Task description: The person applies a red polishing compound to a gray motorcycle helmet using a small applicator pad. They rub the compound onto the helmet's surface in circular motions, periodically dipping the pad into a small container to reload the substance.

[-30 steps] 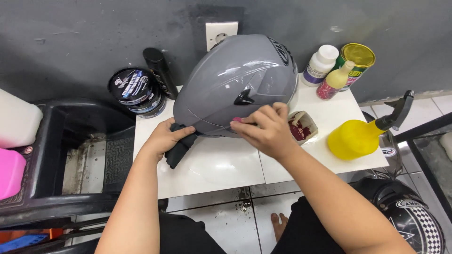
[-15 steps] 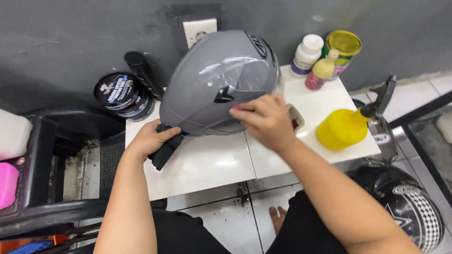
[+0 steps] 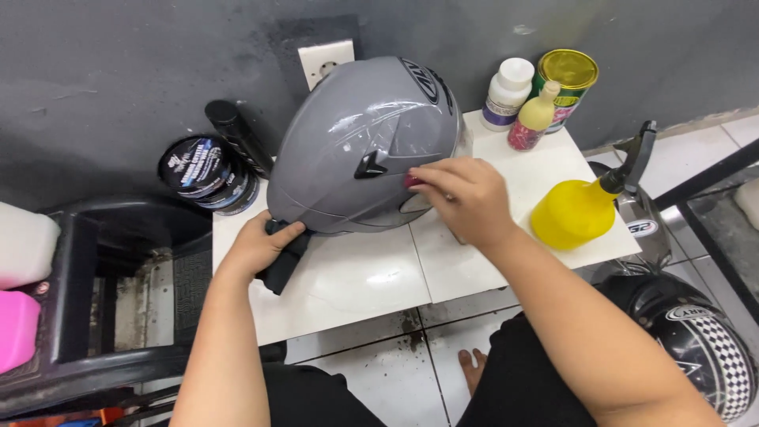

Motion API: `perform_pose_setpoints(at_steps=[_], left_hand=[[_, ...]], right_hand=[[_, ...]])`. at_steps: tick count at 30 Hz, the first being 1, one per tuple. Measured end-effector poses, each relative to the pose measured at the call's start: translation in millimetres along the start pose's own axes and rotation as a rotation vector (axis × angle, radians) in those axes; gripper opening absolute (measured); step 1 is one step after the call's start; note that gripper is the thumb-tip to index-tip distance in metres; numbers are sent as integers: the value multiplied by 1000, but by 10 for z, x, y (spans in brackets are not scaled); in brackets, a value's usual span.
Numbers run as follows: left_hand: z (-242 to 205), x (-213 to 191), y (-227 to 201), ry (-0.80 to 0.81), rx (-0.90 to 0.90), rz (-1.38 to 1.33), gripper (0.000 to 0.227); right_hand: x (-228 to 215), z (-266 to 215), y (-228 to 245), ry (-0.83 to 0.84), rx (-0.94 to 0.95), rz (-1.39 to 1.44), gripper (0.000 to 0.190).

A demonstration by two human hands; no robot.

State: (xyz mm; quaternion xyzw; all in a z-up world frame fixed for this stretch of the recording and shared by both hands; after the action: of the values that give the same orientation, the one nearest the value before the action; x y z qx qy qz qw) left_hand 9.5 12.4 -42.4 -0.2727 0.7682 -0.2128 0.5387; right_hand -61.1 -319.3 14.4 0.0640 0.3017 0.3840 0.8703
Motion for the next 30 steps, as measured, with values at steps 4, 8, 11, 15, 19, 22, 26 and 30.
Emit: perform_pose_setpoints(at_steps=[4, 8, 11, 15, 19, 22, 26, 30], left_hand=[[-50, 19, 1, -5, -4, 54, 76], [-202, -58, -159, 14, 0, 48, 77], [-244, -87, -238, 12, -6, 66, 77], [-167, -22, -173, -2, -11, 56, 79], [-46, -5, -29, -26, 9, 45, 74], [-25, -6, 8, -51, 3, 17, 72], [-108, -14, -100, -53, -11, -30, 68], [169, 88, 199, 16, -61, -205, 63]], right_hand=[[51, -19, 67, -40, 14, 58, 18], [164, 14, 164, -11, -49, 82, 17], [-31, 92, 187, 56, -10, 32, 15], [-174, 97, 48, 65, 110, 87, 17], [-33, 15, 48, 5, 85, 84, 19], [-4, 23, 69, 31, 93, 119, 18], [-90, 88, 68, 46, 170, 263, 17], [86, 77, 167, 10, 107, 239, 19]])
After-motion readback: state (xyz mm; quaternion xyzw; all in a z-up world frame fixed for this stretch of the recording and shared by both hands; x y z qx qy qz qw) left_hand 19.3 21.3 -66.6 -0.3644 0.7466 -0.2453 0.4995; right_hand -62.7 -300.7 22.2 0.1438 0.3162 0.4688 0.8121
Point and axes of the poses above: each hand's wrist, its own z-axis towards the middle knuckle, its own x-axis out of the palm, y = z × x, the point moved 1 cm from there along z, towards the middle knuckle, and after that the axes turned 9 degrees about z, right-handed, at the moved point
